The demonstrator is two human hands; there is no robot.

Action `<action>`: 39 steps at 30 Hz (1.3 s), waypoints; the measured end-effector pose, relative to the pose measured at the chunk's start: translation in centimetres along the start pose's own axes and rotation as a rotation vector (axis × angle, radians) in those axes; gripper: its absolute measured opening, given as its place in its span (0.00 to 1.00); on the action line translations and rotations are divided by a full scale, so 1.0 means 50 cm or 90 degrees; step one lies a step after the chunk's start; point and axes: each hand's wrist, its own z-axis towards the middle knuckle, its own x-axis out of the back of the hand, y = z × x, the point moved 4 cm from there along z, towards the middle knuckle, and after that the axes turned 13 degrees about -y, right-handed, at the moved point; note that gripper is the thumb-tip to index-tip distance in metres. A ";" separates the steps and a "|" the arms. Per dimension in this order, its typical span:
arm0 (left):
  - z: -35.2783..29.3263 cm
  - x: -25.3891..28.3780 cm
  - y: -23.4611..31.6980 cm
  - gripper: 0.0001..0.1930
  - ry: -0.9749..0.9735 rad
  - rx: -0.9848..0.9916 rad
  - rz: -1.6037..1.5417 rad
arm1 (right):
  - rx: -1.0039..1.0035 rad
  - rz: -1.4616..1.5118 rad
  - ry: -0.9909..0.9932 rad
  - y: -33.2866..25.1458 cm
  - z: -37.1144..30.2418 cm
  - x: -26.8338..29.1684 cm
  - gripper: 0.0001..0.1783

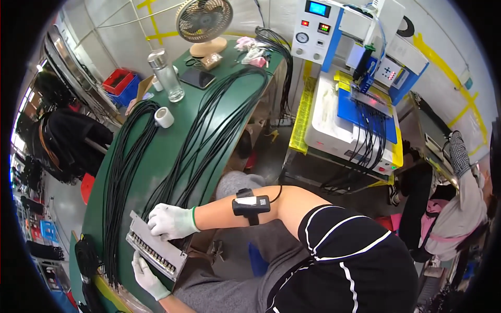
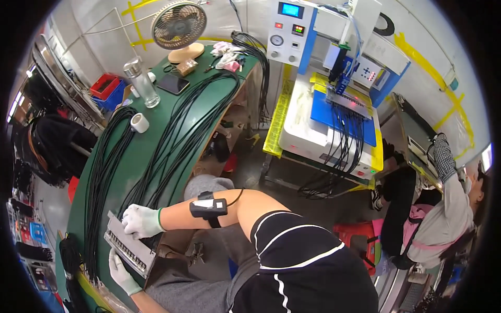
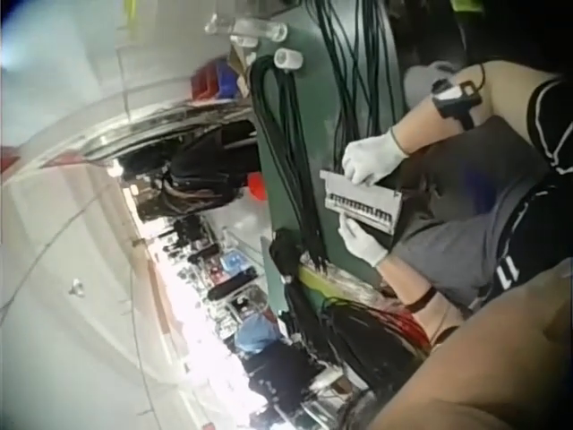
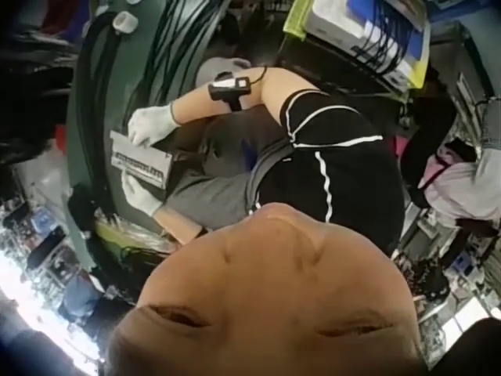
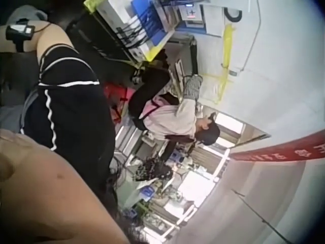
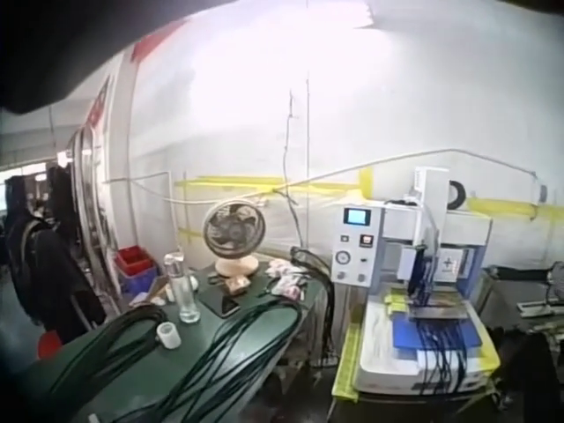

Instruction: The person inserts cables into a metal jig, places the jig into a machine, and then removes the cables from the jig. They then gather a new bundle of cables and begin inserting them into the jig.

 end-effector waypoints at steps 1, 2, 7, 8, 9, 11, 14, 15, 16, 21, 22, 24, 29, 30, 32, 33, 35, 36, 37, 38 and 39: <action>0.000 -0.001 -0.004 0.19 -0.007 0.002 0.001 | -0.006 0.010 -0.012 -0.002 -0.002 -0.003 0.14; -0.002 0.001 -0.006 0.19 -0.010 0.004 0.007 | -0.011 0.019 -0.024 -0.003 -0.004 -0.005 0.15; -0.005 -0.001 -0.015 0.19 -0.012 0.029 0.017 | -0.026 0.033 -0.051 -0.001 -0.010 -0.013 0.17; -0.006 0.001 -0.013 0.20 -0.006 0.038 0.020 | -0.026 0.034 -0.049 -0.002 -0.009 -0.013 0.17; -0.007 0.001 -0.009 0.20 -0.006 0.038 0.022 | -0.025 0.033 -0.040 -0.002 -0.009 -0.014 0.17; -0.010 0.002 -0.003 0.20 -0.006 0.032 0.014 | -0.023 0.031 -0.025 -0.004 -0.007 -0.015 0.17; -0.009 -0.002 0.001 0.20 -0.005 0.034 0.002 | -0.043 0.009 -0.050 0.002 -0.004 -0.025 0.15; -0.008 -0.004 0.001 0.20 -0.005 0.037 -0.004 | -0.053 -0.003 -0.063 0.004 -0.003 -0.028 0.15; -0.006 -0.005 0.002 0.20 -0.006 0.040 -0.009 | -0.052 -0.003 -0.064 0.006 -0.003 -0.030 0.15; -0.013 -0.002 0.017 0.19 -0.029 0.031 0.004 | -0.046 0.008 -0.057 0.006 -0.003 -0.030 0.15; -0.011 -0.001 0.006 0.19 -0.024 0.034 -0.009 | -0.040 0.008 -0.041 0.005 -0.003 -0.027 0.15; -0.011 0.001 -0.002 0.19 -0.012 0.043 -0.035 | -0.032 0.010 -0.025 0.000 -0.002 -0.025 0.15; -0.017 0.003 -0.004 0.19 -0.015 0.039 -0.043 | -0.047 0.000 -0.049 -0.003 -0.001 -0.028 0.14; -0.016 0.002 -0.002 0.19 -0.018 0.037 -0.037 | -0.045 0.005 -0.045 -0.002 -0.003 -0.027 0.14; -0.012 -0.005 0.001 0.19 -0.025 0.033 -0.026 | -0.044 0.008 -0.041 0.003 -0.008 -0.025 0.14; -0.012 -0.005 -0.002 0.19 -0.025 0.033 -0.026 | -0.045 0.013 -0.040 0.004 -0.009 -0.025 0.14; -0.003 -0.009 -0.014 0.19 -0.020 0.040 -0.031 | -0.046 0.022 -0.037 0.009 -0.012 -0.020 0.15; 0.002 -0.015 -0.017 0.19 -0.018 0.043 -0.034 | -0.046 0.020 -0.038 0.014 -0.015 -0.015 0.15; 0.007 -0.022 -0.015 0.19 -0.017 0.040 -0.036 | -0.047 0.015 -0.041 0.019 -0.017 -0.007 0.15; 0.006 -0.020 -0.008 0.19 -0.016 0.028 -0.033 | -0.044 0.015 -0.041 0.018 -0.013 -0.004 0.15; 0.006 -0.019 0.004 0.18 -0.012 0.015 -0.030 | -0.038 0.015 -0.042 0.017 -0.005 0.000 0.14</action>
